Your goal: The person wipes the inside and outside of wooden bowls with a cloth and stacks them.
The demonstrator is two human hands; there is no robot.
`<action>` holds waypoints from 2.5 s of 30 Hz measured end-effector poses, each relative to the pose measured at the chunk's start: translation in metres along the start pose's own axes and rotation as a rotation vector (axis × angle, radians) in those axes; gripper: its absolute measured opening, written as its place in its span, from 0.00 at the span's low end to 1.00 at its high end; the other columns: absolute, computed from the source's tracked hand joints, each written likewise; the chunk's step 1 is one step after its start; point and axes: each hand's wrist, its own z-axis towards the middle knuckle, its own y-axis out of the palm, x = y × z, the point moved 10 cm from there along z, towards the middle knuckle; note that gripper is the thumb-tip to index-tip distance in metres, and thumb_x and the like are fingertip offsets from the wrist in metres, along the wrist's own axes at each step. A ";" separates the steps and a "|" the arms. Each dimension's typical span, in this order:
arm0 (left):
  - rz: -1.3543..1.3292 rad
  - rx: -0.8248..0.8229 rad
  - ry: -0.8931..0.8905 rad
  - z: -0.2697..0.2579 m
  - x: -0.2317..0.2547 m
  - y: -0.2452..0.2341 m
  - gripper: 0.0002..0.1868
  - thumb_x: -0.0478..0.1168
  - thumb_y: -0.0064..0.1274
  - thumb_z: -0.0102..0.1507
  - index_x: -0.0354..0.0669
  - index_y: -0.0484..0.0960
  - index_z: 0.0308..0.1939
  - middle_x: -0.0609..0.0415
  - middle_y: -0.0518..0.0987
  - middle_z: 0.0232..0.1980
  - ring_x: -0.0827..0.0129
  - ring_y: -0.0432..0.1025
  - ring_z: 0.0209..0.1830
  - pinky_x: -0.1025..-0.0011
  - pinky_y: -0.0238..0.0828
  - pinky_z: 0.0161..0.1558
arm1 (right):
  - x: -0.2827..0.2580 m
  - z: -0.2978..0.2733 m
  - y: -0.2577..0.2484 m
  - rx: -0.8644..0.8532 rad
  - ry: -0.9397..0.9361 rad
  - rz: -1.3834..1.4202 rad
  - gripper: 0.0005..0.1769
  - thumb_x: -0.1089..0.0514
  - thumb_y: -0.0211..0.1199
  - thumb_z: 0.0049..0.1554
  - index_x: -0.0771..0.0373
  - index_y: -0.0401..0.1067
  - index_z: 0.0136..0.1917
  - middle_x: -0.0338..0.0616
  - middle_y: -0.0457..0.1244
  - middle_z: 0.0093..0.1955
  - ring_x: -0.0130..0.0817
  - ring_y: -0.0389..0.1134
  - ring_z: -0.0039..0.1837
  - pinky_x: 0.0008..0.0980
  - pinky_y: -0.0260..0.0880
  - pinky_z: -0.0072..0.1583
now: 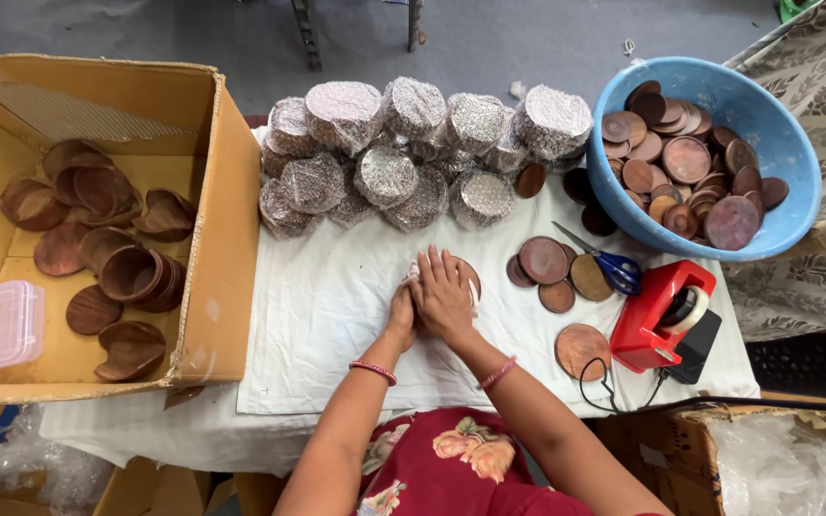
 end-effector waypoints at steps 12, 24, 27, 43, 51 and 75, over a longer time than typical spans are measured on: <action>-0.133 -0.048 -0.138 -0.042 0.030 0.032 0.53 0.80 0.22 0.60 0.51 0.60 0.77 0.54 0.67 0.75 0.61 0.63 0.74 0.61 0.63 0.69 | -0.033 -0.013 -0.022 0.066 -0.277 -0.036 0.25 0.52 0.55 0.59 0.62 0.68 0.68 0.49 0.58 0.75 0.48 0.53 0.79 0.57 0.47 0.76; -0.166 -0.137 -0.159 -0.022 0.018 0.013 0.65 0.88 0.17 0.59 0.33 0.68 0.70 0.40 0.75 0.62 0.53 0.72 0.60 0.57 0.70 0.60 | -0.050 -0.039 -0.019 -0.158 -0.672 0.138 0.13 0.48 0.61 0.57 0.57 0.77 0.48 0.42 0.66 0.60 0.42 0.60 0.73 0.52 0.48 0.75; -0.282 -0.097 -0.204 -0.047 0.039 0.037 0.61 0.86 0.18 0.55 0.45 0.68 0.71 0.48 0.75 0.68 0.58 0.71 0.66 0.58 0.66 0.66 | -0.034 0.011 -0.008 -0.249 -0.342 0.059 0.12 0.50 0.58 0.59 0.56 0.77 0.49 0.43 0.66 0.53 0.43 0.63 0.64 0.59 0.44 0.74; -0.012 0.010 -0.024 -0.041 0.043 0.037 0.30 0.47 0.62 0.59 0.43 0.76 0.63 0.53 0.78 0.59 0.64 0.71 0.60 0.64 0.68 0.61 | 0.019 -0.059 -0.014 0.160 0.070 -0.034 0.42 0.35 0.45 0.65 0.66 0.51 0.80 0.56 0.42 0.84 0.54 0.39 0.84 0.54 0.33 0.78; -0.547 -0.072 0.006 -0.021 0.039 0.038 0.27 0.59 0.40 0.70 0.47 0.77 0.62 0.56 0.79 0.59 0.65 0.75 0.58 0.67 0.73 0.59 | 0.021 0.010 -0.013 0.191 0.102 0.305 0.27 0.47 0.51 0.67 0.63 0.68 0.74 0.51 0.52 0.81 0.54 0.47 0.82 0.53 0.42 0.77; -0.147 0.125 0.105 0.003 0.016 -0.010 0.33 0.56 0.60 0.63 0.41 0.76 0.66 0.52 0.78 0.62 0.64 0.72 0.61 0.64 0.69 0.63 | 0.021 -0.028 0.007 0.202 0.086 -0.139 0.34 0.44 0.45 0.65 0.56 0.55 0.81 0.55 0.48 0.83 0.53 0.48 0.81 0.61 0.40 0.75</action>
